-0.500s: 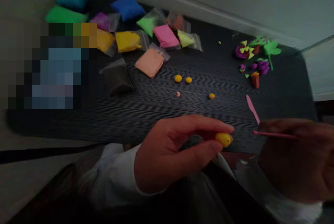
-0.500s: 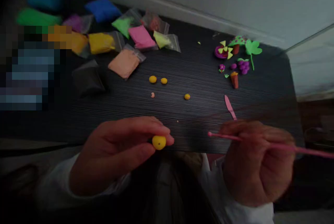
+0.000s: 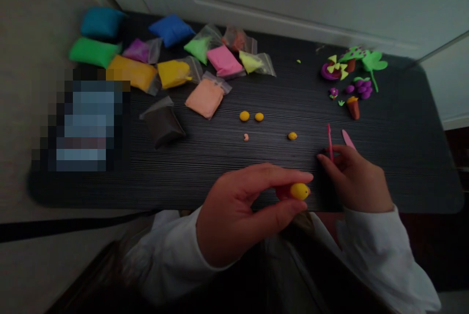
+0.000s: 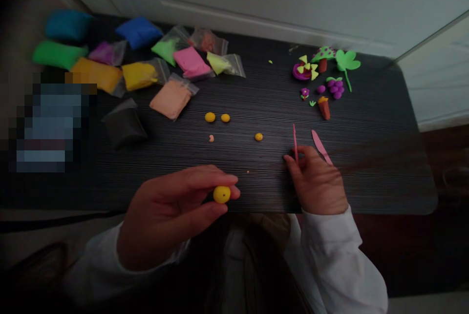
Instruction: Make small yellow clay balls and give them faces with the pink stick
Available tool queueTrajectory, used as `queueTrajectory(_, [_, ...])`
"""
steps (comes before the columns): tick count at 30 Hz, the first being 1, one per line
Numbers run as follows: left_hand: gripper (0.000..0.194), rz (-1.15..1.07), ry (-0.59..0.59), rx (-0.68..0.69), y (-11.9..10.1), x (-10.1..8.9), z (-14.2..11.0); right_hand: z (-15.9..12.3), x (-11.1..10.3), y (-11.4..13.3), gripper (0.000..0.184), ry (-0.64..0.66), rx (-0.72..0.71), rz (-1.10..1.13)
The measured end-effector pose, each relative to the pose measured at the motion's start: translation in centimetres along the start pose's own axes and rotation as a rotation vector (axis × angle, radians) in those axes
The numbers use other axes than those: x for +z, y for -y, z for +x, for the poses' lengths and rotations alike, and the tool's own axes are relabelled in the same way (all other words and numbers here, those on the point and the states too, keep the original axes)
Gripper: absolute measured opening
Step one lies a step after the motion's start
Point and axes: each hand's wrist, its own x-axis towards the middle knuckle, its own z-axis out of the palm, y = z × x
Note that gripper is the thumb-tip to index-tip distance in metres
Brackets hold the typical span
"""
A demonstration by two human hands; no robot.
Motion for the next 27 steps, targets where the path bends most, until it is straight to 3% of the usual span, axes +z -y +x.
queueTrajectory(4, [0.032,0.105,-0.028,0.086,-0.2,0.0,0.2,0.2,0.2,-0.4,0.030,0.010,-0.029,0.040])
queueTrajectory(7, [0.030,0.175,-0.051,0.179,-0.2,0.1,0.4,-0.7,-0.3,-0.6,0.031,-0.087,-0.114,0.116])
queueTrajectory(10, [0.028,0.316,-0.085,0.273,-0.2,0.1,0.6,-3.0,-1.8,0.2,0.023,-0.198,-0.278,0.367])
queueTrajectory(13, [0.028,0.505,-0.128,0.340,-0.2,0.2,0.7,-5.4,-3.2,2.1,0.027,-0.128,-0.491,0.747])
queueTrajectory(15, [0.028,0.612,-0.150,0.381,-0.2,0.3,0.6,-6.4,-3.5,3.4,0.032,0.010,-0.572,0.870])
queueTrajectory(20, [0.028,0.752,-0.164,0.433,-0.1,0.2,0.3,-6.7,-2.6,4.9,0.030,0.049,-0.465,1.048])
queueTrajectory(27, [0.029,0.713,-0.114,0.445,0.1,0.3,0.3,-6.5,-1.9,5.0,0.023,0.178,-0.308,1.257])
